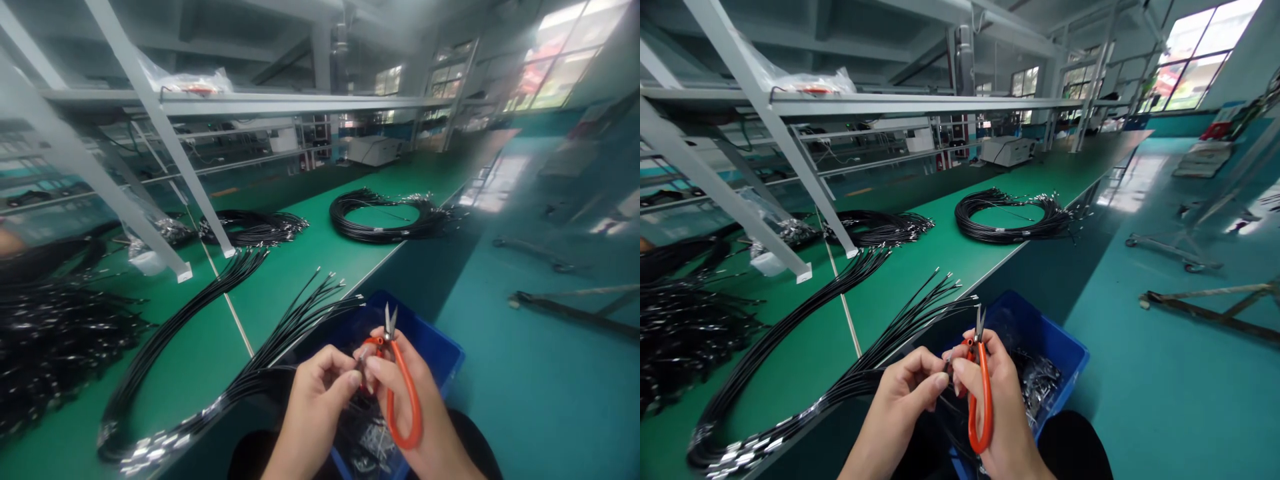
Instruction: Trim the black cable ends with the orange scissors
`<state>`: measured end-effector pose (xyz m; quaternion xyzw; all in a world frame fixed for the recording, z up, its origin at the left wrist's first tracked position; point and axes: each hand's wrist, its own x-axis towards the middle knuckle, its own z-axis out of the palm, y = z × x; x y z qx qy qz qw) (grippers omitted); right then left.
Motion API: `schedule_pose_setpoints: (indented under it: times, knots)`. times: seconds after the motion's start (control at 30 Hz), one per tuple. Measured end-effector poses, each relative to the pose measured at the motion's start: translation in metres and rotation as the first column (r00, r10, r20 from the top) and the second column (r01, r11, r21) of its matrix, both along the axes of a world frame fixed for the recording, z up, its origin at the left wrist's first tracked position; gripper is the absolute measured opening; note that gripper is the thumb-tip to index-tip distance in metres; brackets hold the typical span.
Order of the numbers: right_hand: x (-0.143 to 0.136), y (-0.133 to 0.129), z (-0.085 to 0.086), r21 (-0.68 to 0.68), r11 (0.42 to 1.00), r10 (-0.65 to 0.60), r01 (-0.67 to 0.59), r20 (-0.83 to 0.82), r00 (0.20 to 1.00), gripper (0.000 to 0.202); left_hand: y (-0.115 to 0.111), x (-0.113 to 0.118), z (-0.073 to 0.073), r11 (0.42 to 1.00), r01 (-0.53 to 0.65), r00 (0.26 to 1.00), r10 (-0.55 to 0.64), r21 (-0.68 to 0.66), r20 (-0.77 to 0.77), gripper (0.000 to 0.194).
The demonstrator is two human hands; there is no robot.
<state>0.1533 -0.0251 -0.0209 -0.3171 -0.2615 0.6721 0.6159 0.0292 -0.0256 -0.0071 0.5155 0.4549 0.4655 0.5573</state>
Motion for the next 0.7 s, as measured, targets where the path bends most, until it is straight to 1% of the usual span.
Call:
schedule_pose_setpoints:
  times: [0.13, 0.27, 0.37, 0.5, 0.57, 0.63, 0.7]
  knots:
    - [-0.0021, 0.0005, 0.0017, -0.026, 1.000, 0.012, -0.012, 0.009, 1.000, 0.030, 0.0020, -0.0014, 0.0021, 0.998, 0.028, 0.997, -0.025, -0.050, 0.074, 0.016]
    - [-0.0045, -0.0002, 0.0038, -0.030, 0.999, 0.025, -0.026, -0.024, 0.999, 0.026, 0.0025, -0.0025, 0.0023, 0.994, 0.067, 0.984, -0.052, -0.082, 0.171, 0.014]
    - [-0.0064, -0.0007, 0.0070, -0.049, 0.999, 0.016, -0.017, -0.030, 0.999, 0.024, 0.0025, -0.0039, 0.0014, 0.993, 0.064, 0.983, -0.046, -0.096, 0.179, 0.013]
    - [-0.0063, -0.0011, 0.0091, -0.055, 0.998, 0.025, -0.025, 0.004, 1.000, 0.029, 0.0035, -0.0058, -0.0007, 0.990, 0.071, 0.980, -0.047, -0.121, 0.192, 0.014]
    - [-0.0056, -0.0020, 0.0084, -0.051, 0.999, -0.009, 0.012, 0.065, 0.998, 0.032, 0.0041, -0.0054, -0.0017, 0.991, 0.058, 0.986, -0.038, -0.121, 0.165, 0.016]
    - [-0.0052, -0.0034, 0.0076, -0.039, 0.994, -0.097, 0.104, 0.158, 0.983, 0.036, 0.0043, -0.0034, -0.0020, 0.994, 0.018, 0.995, -0.008, -0.106, 0.098, 0.018]
    - [-0.0051, -0.0045, 0.0073, -0.015, 0.977, -0.201, 0.211, 0.254, 0.946, 0.036, 0.0035, 0.0004, -0.0015, 0.996, -0.043, 0.999, 0.043, -0.073, -0.004, 0.016]
